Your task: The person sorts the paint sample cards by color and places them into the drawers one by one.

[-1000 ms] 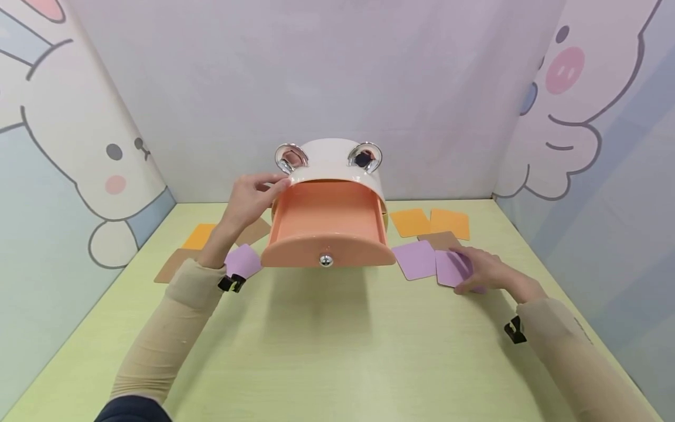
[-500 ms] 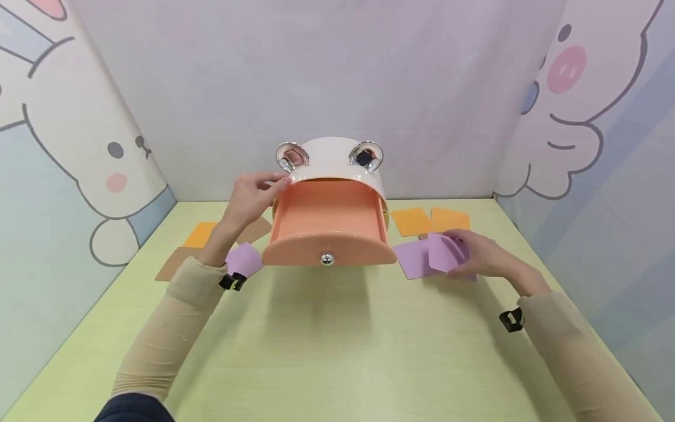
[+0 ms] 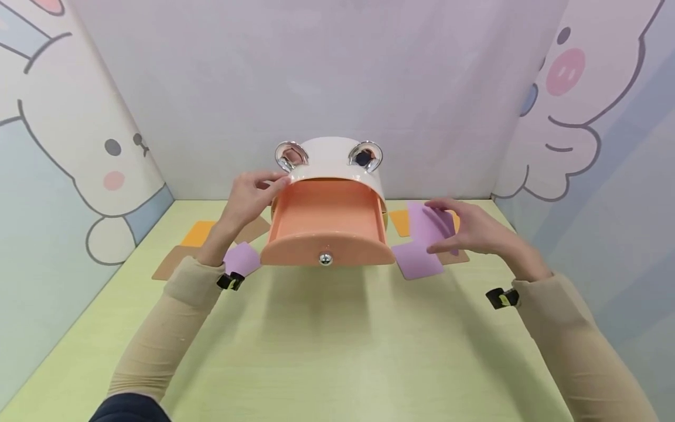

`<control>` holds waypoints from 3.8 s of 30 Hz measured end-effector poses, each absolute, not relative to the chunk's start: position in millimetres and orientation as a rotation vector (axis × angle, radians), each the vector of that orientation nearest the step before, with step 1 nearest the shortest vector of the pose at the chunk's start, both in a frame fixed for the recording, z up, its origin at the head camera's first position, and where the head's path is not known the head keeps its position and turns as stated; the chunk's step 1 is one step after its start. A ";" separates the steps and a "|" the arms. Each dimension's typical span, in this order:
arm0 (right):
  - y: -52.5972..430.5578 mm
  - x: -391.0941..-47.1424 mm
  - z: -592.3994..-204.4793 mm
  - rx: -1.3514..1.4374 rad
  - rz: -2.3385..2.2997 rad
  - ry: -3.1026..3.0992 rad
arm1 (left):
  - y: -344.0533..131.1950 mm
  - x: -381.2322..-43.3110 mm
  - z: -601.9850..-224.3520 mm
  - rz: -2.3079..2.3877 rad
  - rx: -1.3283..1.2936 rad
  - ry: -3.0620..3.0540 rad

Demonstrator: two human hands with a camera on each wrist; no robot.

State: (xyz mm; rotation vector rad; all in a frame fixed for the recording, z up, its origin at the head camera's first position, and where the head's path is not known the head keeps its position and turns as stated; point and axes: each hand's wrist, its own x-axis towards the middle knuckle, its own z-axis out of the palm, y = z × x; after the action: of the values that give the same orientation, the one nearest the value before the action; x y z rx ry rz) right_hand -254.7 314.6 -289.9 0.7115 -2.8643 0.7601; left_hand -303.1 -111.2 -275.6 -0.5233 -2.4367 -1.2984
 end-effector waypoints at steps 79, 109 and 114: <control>205.5 -259.5 -231.0 0.936 0.824 -2.547 | -109.4 -302.8 -275.3 -1.314 -0.533 -2.424; 277.9 -286.8 -397.3 0.415 0.140 -3.015 | -110.3 -301.3 -274.3 -1.284 -0.516 -2.435; 274.4 -287.3 -394.9 0.437 0.249 -3.032 | -111.8 -301.5 -273.9 -1.290 -0.502 -2.438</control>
State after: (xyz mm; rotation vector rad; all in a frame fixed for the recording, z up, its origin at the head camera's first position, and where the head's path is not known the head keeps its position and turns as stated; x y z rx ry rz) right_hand -287.3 274.4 -394.9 0.4375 -3.0321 0.2485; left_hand -301.5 -111.8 -273.9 -0.5023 -2.4379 -1.2900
